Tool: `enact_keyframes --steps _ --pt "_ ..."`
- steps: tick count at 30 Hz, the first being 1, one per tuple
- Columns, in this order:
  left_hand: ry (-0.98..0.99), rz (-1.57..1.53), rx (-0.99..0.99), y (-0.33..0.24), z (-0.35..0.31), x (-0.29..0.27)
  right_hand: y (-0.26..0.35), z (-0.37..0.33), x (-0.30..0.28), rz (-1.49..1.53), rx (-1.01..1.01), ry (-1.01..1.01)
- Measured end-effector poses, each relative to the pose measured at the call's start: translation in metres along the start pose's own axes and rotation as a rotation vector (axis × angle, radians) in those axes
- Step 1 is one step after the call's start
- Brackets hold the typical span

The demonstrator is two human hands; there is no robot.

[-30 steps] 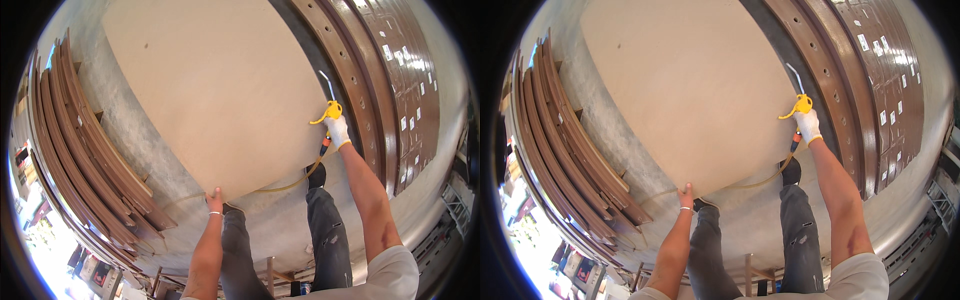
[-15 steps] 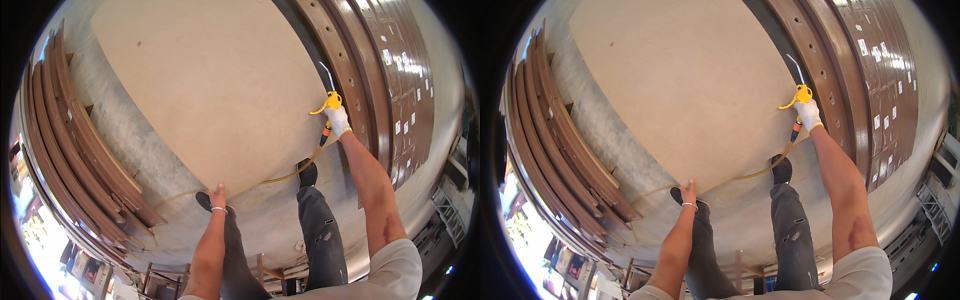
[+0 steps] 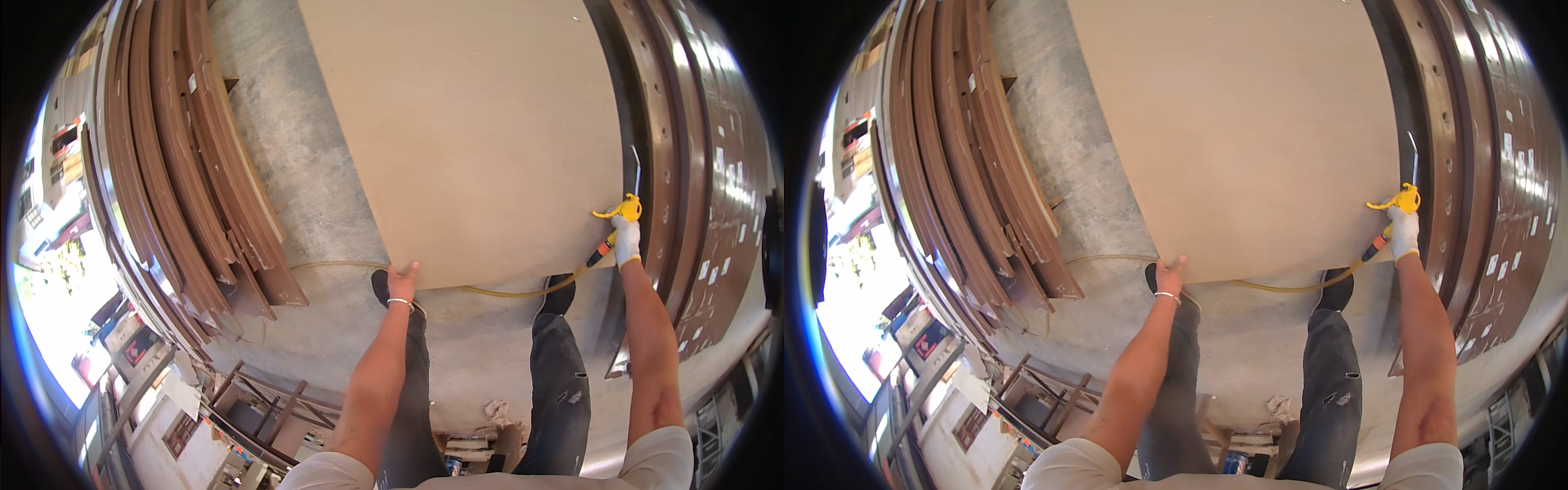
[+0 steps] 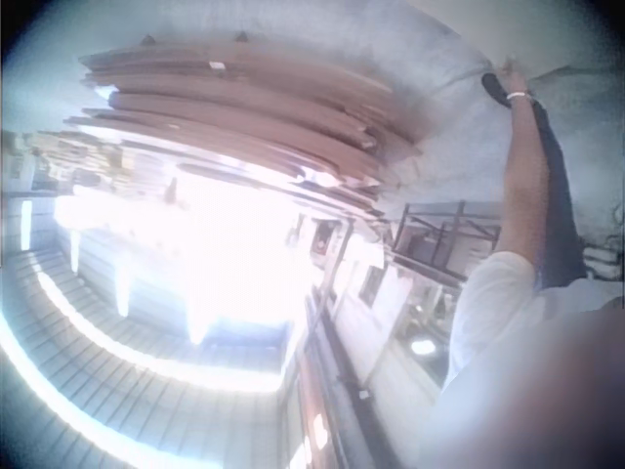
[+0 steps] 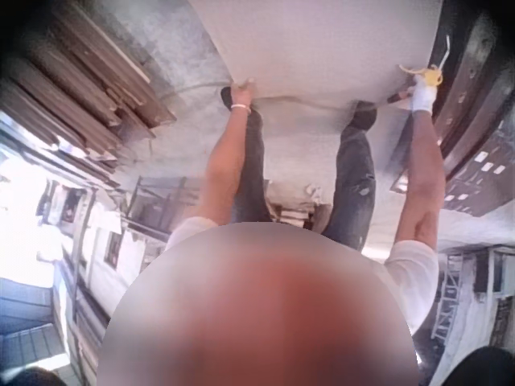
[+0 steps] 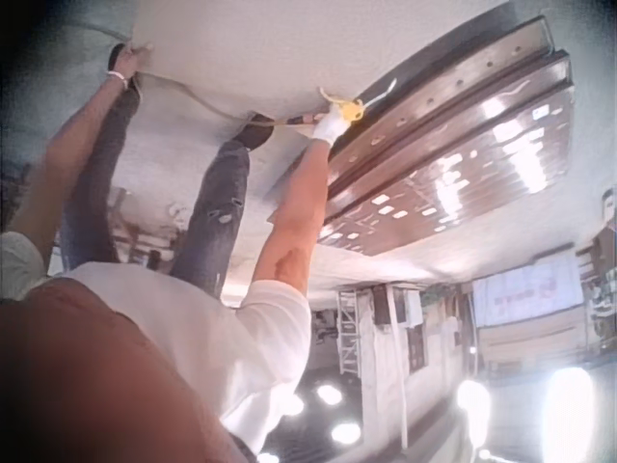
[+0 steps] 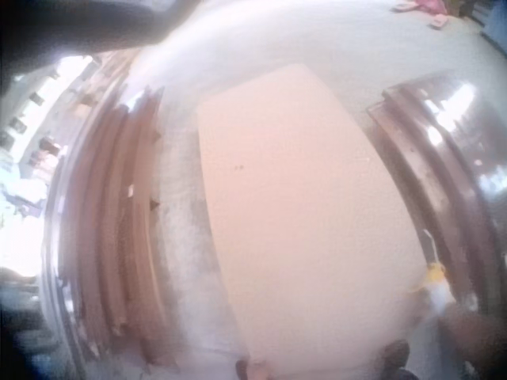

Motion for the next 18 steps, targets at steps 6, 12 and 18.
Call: enact_keyframes --steps 6,12,18 --pt "0.018 -0.031 -0.003 -0.022 -0.001 0.002 0.011 0.006 -0.003 0.033 -0.005 0.050" --pt "0.022 -0.028 0.084 -0.038 0.014 0.018 0.041 0.026 -0.011 0.008 -0.024 0.002" --pt "0.043 0.029 0.102 -0.055 0.023 0.024 0.059 0.033 -0.011 -0.130 0.017 -0.070"
Point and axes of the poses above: each hand's wrist, its own z-axis towards the middle knuckle, its own x-axis out of the palm, y = z × x, the point moved 5 cm from there along z, towards the middle knuckle, and after that the axes turned 5 degrees about -z, right-handed, at the moved point
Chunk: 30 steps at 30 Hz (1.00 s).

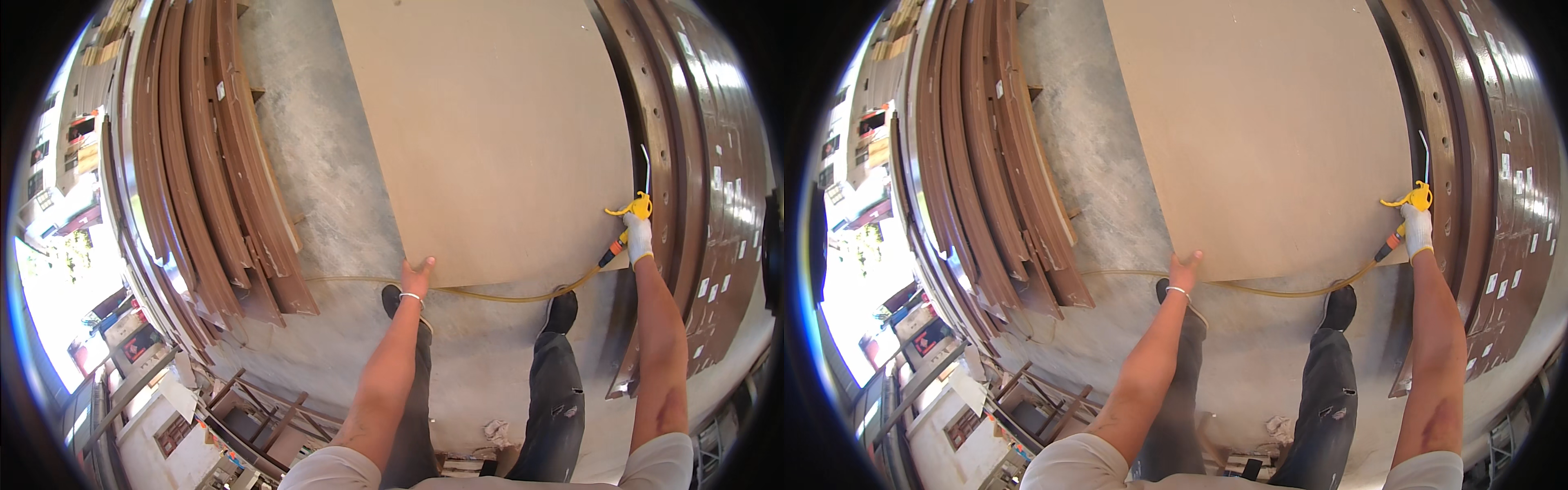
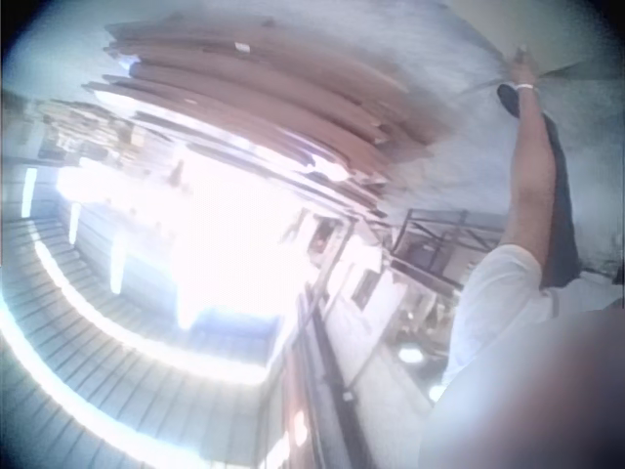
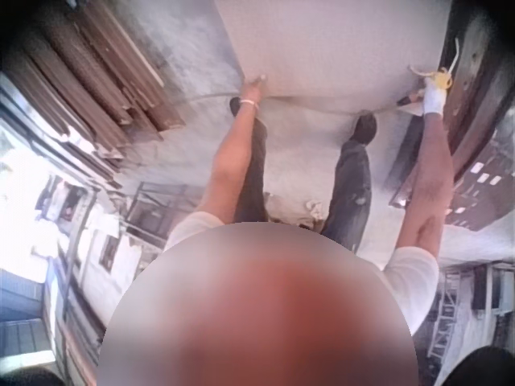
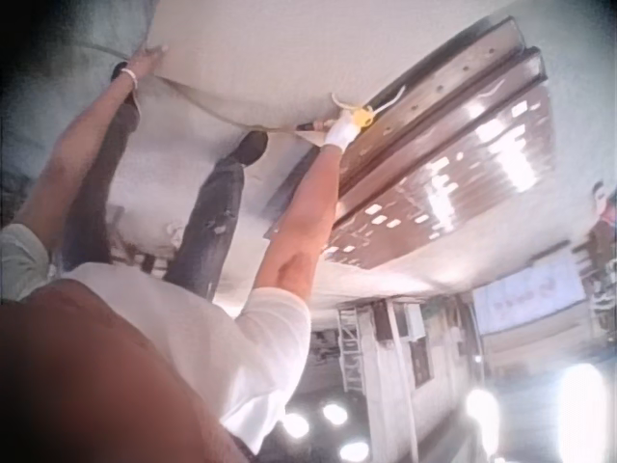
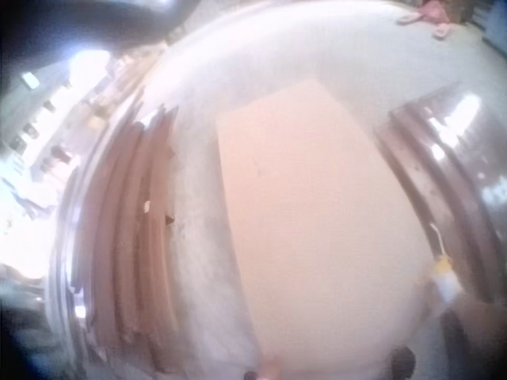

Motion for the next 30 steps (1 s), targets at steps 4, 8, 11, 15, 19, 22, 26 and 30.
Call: enact_keyframes --steps 4,8,11,15,19,22,26,30 --pt "-0.019 0.058 -0.032 -0.003 -0.013 -0.002 -0.005 -0.001 0.001 0.049 -0.058 0.047" --pt "-0.012 0.090 -0.029 0.008 -0.026 0.005 -0.017 -0.002 -0.003 0.083 -0.043 0.093" --pt "0.030 0.004 -0.019 0.020 -0.030 0.010 -0.026 -0.005 -0.006 0.078 -0.002 0.070" --pt "0.024 -0.042 -0.087 0.028 -0.029 0.002 -0.028 -0.012 -0.003 0.114 -0.002 0.076" --pt "0.057 -0.015 -0.097 0.018 -0.027 -0.004 -0.023 -0.019 0.001 0.066 0.023 0.047" --pt "0.070 -0.003 -0.073 0.011 -0.027 -0.007 -0.019 -0.025 0.001 0.045 0.033 0.052" --pt "0.116 0.001 -0.076 0.019 -0.026 -0.013 -0.024 -0.026 -0.001 0.077 0.020 0.102" --pt "0.154 0.014 -0.086 0.037 -0.014 -0.007 -0.042 -0.015 -0.001 0.061 0.043 0.091"
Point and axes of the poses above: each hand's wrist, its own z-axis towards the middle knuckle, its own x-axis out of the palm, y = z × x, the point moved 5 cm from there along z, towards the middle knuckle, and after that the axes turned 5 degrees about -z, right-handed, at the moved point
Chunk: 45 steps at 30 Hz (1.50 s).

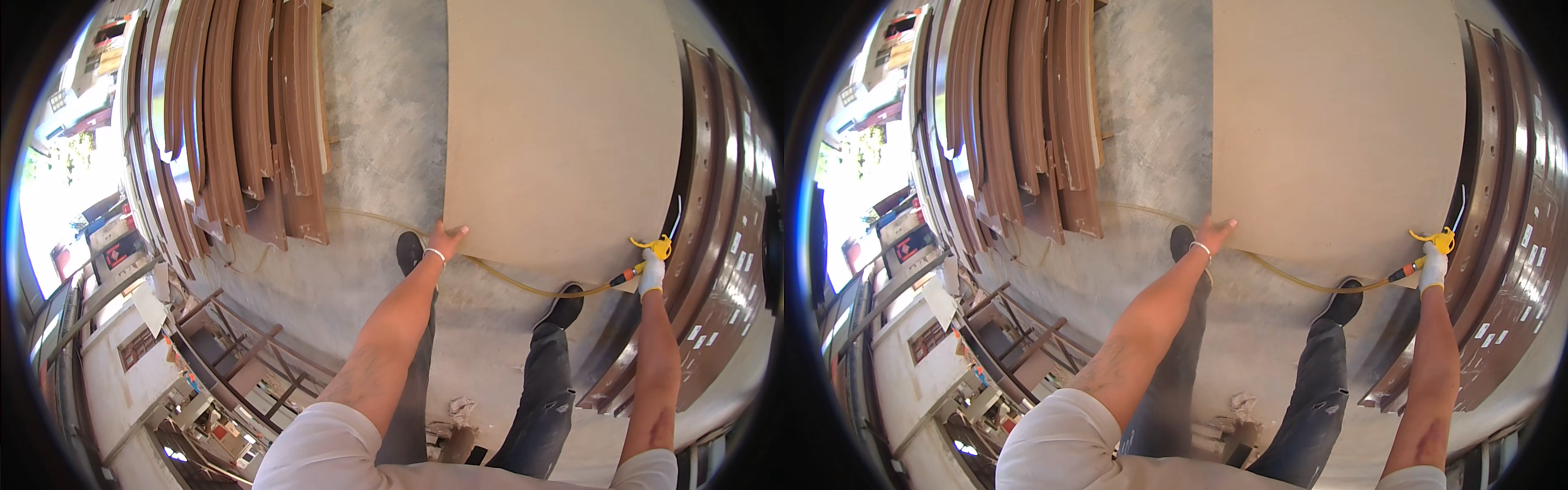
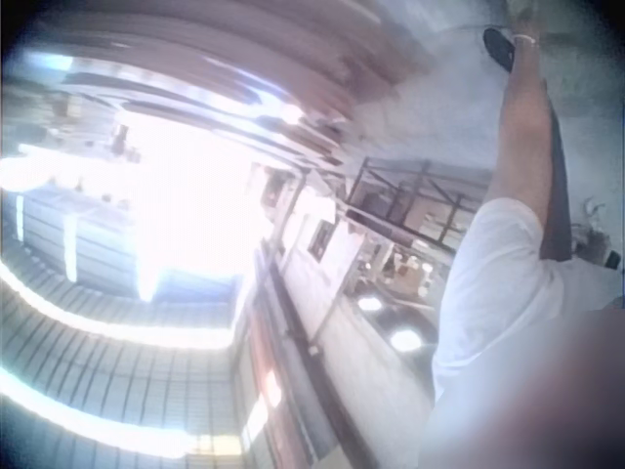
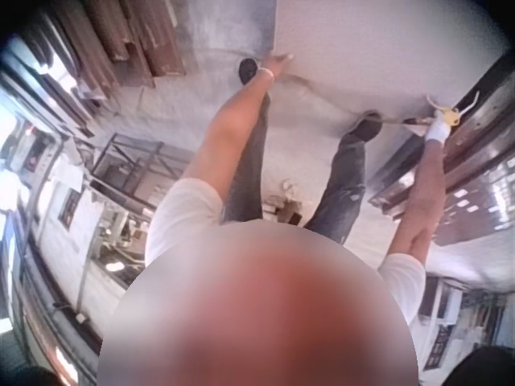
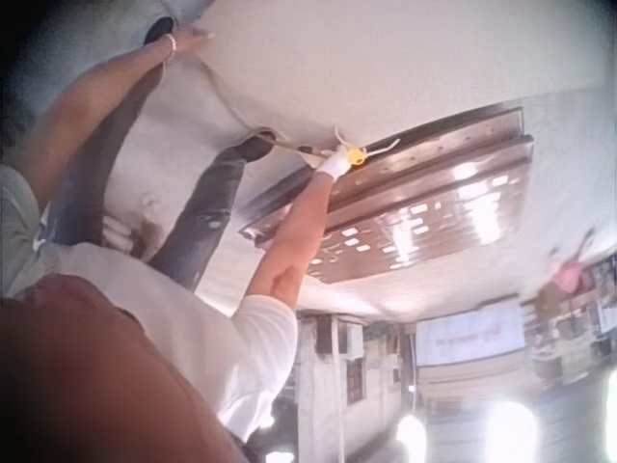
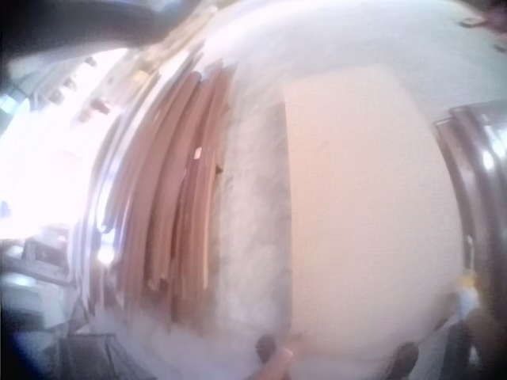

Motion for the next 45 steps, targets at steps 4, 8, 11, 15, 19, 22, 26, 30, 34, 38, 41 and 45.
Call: enact_keyframes --steps 4,8,11,15,19,22,26,30,34,38,41,45 --pt "-0.011 -0.054 0.017 0.032 -0.013 0.003 -0.011 -0.027 0.007 0.076 -0.028 -0.003" --pt "0.044 0.417 -0.106 0.071 -0.078 -0.004 0.015 -0.131 0.023 0.208 -0.079 -0.078" --pt "0.277 0.373 -0.104 0.075 -0.154 -0.011 0.048 -0.247 0.072 0.295 0.005 0.267" --pt "0.344 0.241 0.288 0.024 -0.252 -0.039 0.098 -0.405 0.152 0.380 0.358 0.617" --pt "0.488 0.301 0.482 -0.019 -0.323 -0.089 0.191 -0.531 0.212 0.266 0.311 0.654" --pt "0.641 0.351 0.407 -0.031 -0.350 -0.139 0.287 -0.608 0.244 0.186 0.075 0.764" --pt "0.622 0.083 0.367 -0.046 -0.369 -0.229 0.394 -0.687 0.288 0.060 -0.057 0.807" --pt "0.458 -0.021 0.455 -0.051 -0.378 -0.309 0.457 -0.753 0.343 0.016 -0.074 0.798" --pt "0.179 0.099 0.670 -0.048 -0.381 -0.382 0.468 -0.821 0.371 -0.173 -0.196 0.796" --pt "-0.223 -0.133 0.161 -0.014 -0.384 -0.478 0.438 -0.903 0.385 -0.622 -0.561 0.936" --pt "-0.460 -1.154 0.147 -0.026 -0.389 -0.560 0.420 -0.964 0.392 -0.878 -1.039 1.107" --pt "-0.628 -1.545 0.297 -0.089 -0.408 -0.683 0.431 -0.997 0.417 -1.215 -1.374 1.226"
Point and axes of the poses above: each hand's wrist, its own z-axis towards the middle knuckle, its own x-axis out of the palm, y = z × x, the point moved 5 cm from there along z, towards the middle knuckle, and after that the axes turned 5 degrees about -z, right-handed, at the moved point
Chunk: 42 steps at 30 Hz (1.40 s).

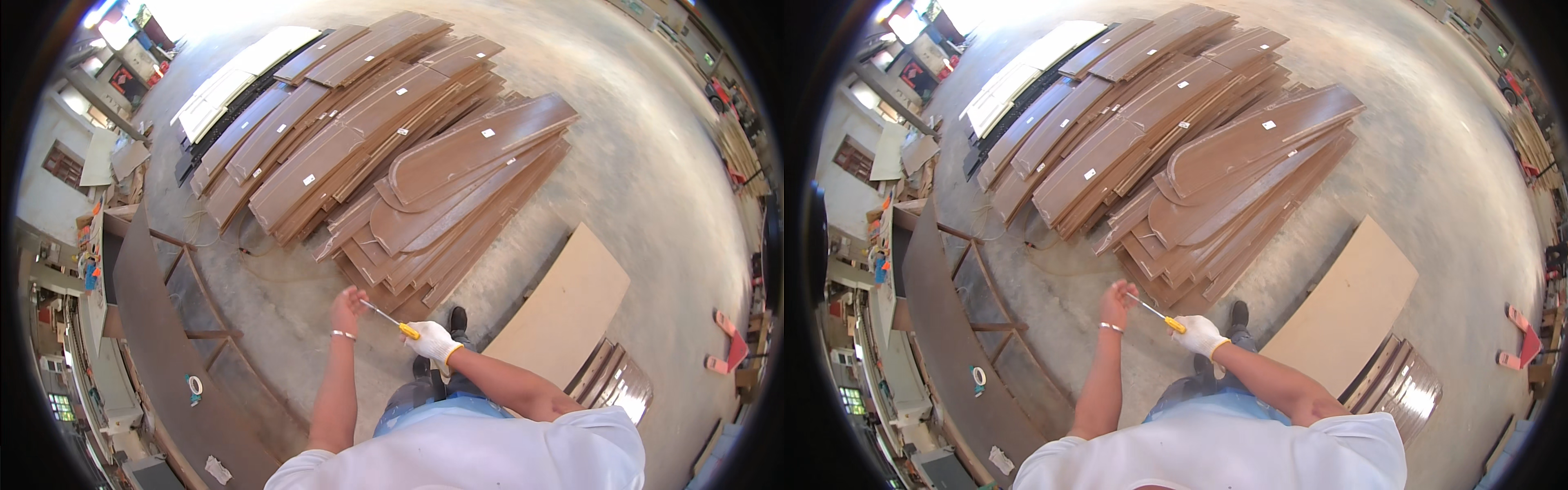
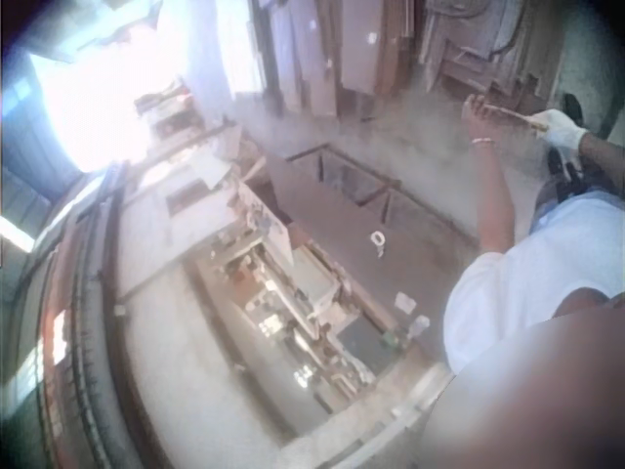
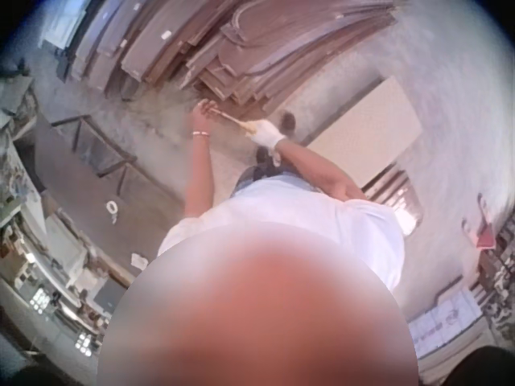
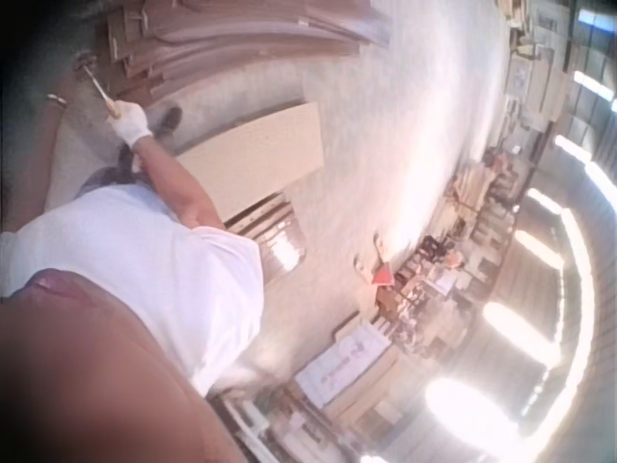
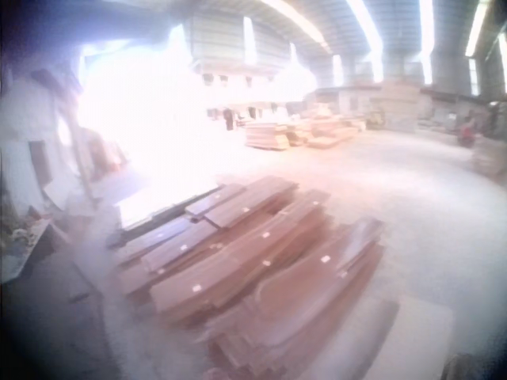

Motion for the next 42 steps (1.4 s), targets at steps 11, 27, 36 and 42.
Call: enact_keyframes --steps 11,27,36,42 --pt "-0.022 -0.063 0.325 -0.108 0.067 0.210 -0.083 0.070 -0.191 -0.014 -0.193 -0.066" --pt "0.306 1.698 0.433 0.116 0.021 0.075 -0.161 0.059 -0.097 -0.548 -0.208 0.495" --pt "0.251 0.737 -0.343 0.085 0.064 0.063 -0.130 0.052 -0.088 -0.454 0.439 0.212" --pt "0.475 1.082 -0.189 0.120 0.137 0.085 -0.142 0.005 -0.085 -0.151 0.902 -0.049"
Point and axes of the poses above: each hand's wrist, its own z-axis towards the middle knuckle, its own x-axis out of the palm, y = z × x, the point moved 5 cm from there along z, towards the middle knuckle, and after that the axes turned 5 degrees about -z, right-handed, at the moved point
